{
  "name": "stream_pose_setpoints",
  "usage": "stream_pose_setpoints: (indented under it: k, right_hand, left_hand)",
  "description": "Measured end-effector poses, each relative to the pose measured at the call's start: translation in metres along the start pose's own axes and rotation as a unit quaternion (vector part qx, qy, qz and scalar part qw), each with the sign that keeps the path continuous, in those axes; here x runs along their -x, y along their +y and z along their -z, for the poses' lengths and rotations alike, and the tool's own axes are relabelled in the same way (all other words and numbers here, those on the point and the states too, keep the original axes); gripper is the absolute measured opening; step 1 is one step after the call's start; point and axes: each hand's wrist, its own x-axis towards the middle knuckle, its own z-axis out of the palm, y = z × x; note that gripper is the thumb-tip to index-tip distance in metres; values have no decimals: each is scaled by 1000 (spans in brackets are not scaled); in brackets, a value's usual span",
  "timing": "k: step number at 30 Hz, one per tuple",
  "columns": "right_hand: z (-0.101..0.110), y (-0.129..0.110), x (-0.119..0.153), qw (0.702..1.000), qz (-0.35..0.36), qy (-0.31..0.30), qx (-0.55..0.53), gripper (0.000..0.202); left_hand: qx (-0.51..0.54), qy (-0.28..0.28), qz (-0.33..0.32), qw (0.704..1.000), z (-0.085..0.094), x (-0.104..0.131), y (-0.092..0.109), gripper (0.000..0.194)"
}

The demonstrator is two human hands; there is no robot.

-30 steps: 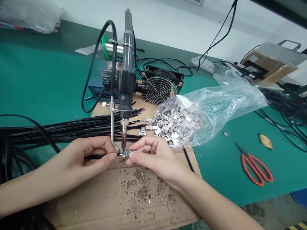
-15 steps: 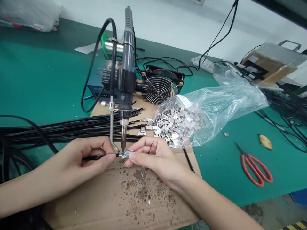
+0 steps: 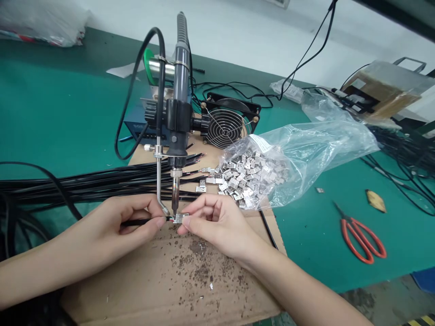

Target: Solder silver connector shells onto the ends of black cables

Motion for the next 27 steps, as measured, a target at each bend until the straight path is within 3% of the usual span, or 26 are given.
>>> stream_pose_setpoints:
  k: [13, 27]
  right_hand:
    - [4, 0, 2, 999, 1, -32, -31, 12]
    - [2, 0, 2, 999, -8, -28, -33, 11]
  left_hand:
    - [57, 3, 15, 998, -4, 2, 5, 19]
    - [-20, -3, -13, 1000, -1, 2, -1, 20]
